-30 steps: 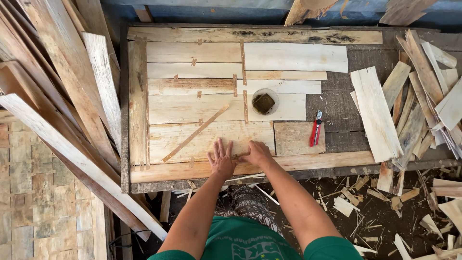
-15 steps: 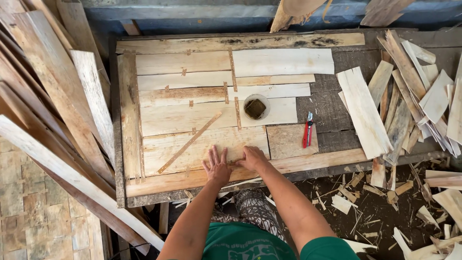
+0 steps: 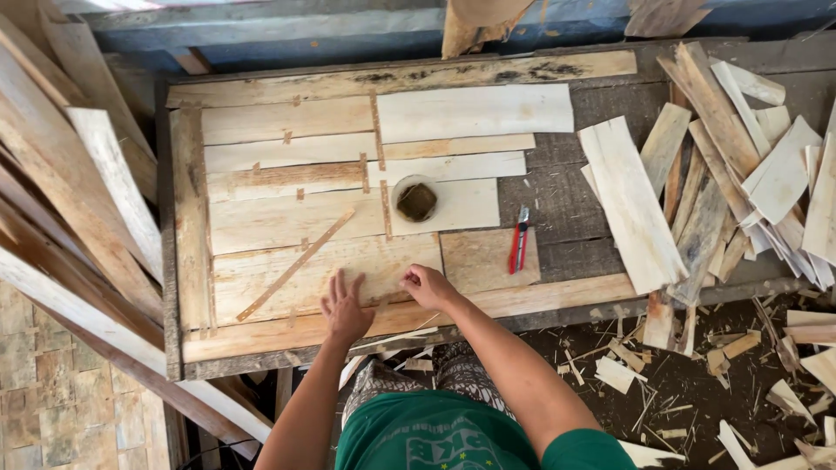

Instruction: Applying and trimming thin strips of wood veneer on a surface to create a pattern.

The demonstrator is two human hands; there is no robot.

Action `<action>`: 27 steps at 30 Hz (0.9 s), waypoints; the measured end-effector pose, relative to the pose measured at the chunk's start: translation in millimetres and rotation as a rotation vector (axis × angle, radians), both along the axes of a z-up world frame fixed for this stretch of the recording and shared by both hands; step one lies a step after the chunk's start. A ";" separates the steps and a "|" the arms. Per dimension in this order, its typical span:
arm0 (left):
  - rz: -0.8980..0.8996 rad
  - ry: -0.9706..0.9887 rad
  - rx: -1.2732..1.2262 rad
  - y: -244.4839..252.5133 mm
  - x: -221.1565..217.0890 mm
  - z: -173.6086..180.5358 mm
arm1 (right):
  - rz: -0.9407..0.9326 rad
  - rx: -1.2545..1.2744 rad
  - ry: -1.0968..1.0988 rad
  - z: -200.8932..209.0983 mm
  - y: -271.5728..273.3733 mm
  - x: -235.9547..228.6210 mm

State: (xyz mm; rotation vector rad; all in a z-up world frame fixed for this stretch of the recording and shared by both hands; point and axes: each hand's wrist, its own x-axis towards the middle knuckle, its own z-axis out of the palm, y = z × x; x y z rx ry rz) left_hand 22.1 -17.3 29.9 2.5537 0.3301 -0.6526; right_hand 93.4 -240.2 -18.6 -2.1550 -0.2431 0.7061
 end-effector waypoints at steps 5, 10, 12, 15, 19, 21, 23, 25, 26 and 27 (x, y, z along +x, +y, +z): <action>0.212 -0.200 0.037 -40.2 0.8 -32.7 | -0.266 0.016 -0.375 39.1 -78.6 21.4; 0.263 -0.379 -0.025 -117.4 24.0 -17.6 | -0.439 -0.118 -0.834 65.9 -157.8 41.1; 0.213 -0.400 -0.090 -144.1 31.8 -18.1 | -0.469 -0.267 -0.701 67.9 -177.8 46.0; 0.198 -0.426 -0.129 -168.1 38.4 -21.6 | -0.510 -0.225 -0.580 62.4 -196.6 49.9; 0.218 -0.411 -0.115 -179.8 41.1 -27.8 | -0.481 -0.141 -0.532 47.9 -209.3 55.3; 0.203 -0.365 -0.098 -182.1 44.8 -21.0 | -0.555 -0.174 -0.329 43.9 -213.2 58.5; 0.207 -0.322 -0.079 -186.5 46.8 -16.2 | -0.532 -0.138 -0.428 28.5 -222.3 61.3; 0.208 -0.279 -0.064 -189.5 48.6 -12.9 | -0.511 -0.103 -0.528 15.7 -230.7 62.2; 0.223 -0.272 -0.062 -190.0 48.6 -12.3 | -0.512 -0.129 -0.528 10.0 -234.2 61.2; 0.238 -0.269 -0.060 -190.4 50.1 -11.7 | -0.511 -0.153 -0.531 4.6 -237.5 62.2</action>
